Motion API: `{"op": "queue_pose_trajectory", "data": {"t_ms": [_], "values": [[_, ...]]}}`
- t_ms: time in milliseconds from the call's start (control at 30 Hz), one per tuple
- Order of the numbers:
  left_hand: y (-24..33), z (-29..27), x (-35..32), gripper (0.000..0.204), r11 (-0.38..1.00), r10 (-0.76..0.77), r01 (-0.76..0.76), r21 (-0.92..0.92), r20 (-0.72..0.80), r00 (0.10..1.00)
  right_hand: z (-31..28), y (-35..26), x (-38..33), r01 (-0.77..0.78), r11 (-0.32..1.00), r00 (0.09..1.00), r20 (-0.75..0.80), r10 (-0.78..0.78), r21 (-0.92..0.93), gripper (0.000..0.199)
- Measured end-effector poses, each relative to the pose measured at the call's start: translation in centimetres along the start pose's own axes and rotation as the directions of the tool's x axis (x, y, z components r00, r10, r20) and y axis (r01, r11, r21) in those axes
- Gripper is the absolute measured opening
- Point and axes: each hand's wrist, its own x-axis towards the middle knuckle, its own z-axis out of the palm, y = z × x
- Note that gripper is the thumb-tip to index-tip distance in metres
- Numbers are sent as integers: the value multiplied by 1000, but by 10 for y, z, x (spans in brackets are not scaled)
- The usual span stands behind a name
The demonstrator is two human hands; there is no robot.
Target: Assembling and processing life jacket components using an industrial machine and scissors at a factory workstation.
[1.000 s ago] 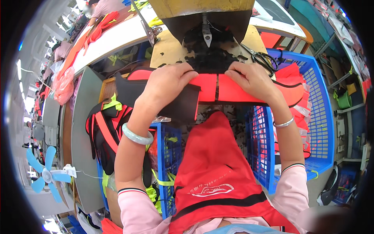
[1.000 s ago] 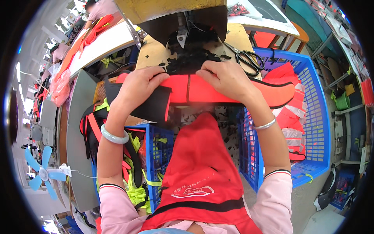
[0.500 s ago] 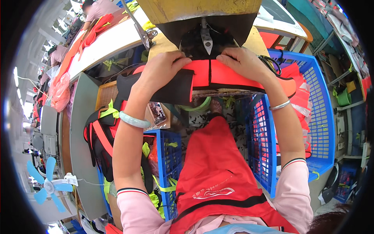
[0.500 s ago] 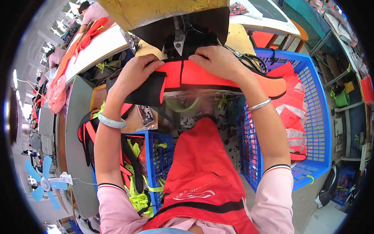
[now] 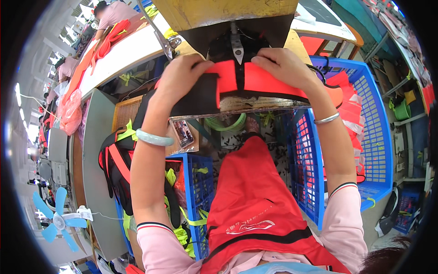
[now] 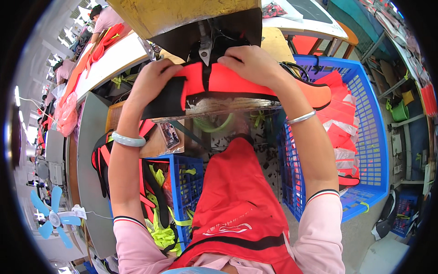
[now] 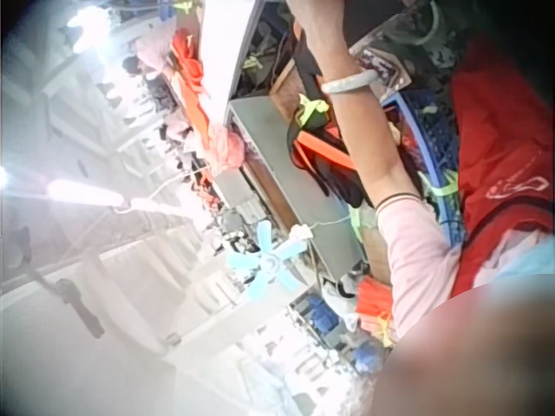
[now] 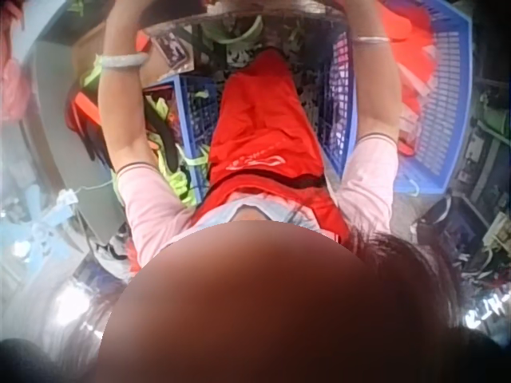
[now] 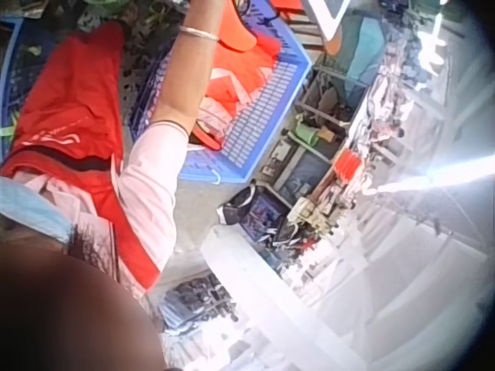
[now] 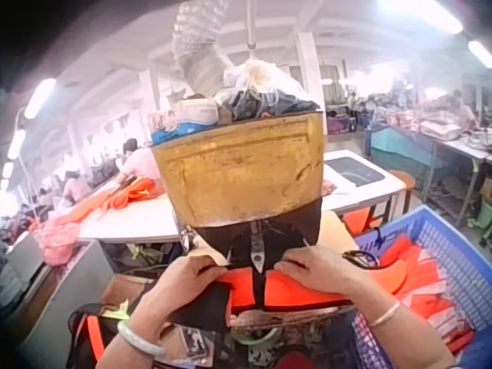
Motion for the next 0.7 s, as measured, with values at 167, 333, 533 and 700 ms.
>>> {"op": "queue_pose_trajectory", "data": {"t_ms": [167,333,533,700], "values": [[15,-33,-46,32,986,-160,160,55,-19,987,-25,21,-65,34,990,999,16,-32,-134,30],[48,-46,-112,22,991,-131,132,9,-48,990,-51,89,-210,-350,871,921,45,388,-345,32],[112,-26,-170,19,985,-95,87,-151,-48,994,6,25,-257,-167,982,970,-163,179,83,33],[155,29,-192,17,899,-4,-27,-437,-70,998,102,-111,-255,117,644,928,-314,200,756,42]]}}
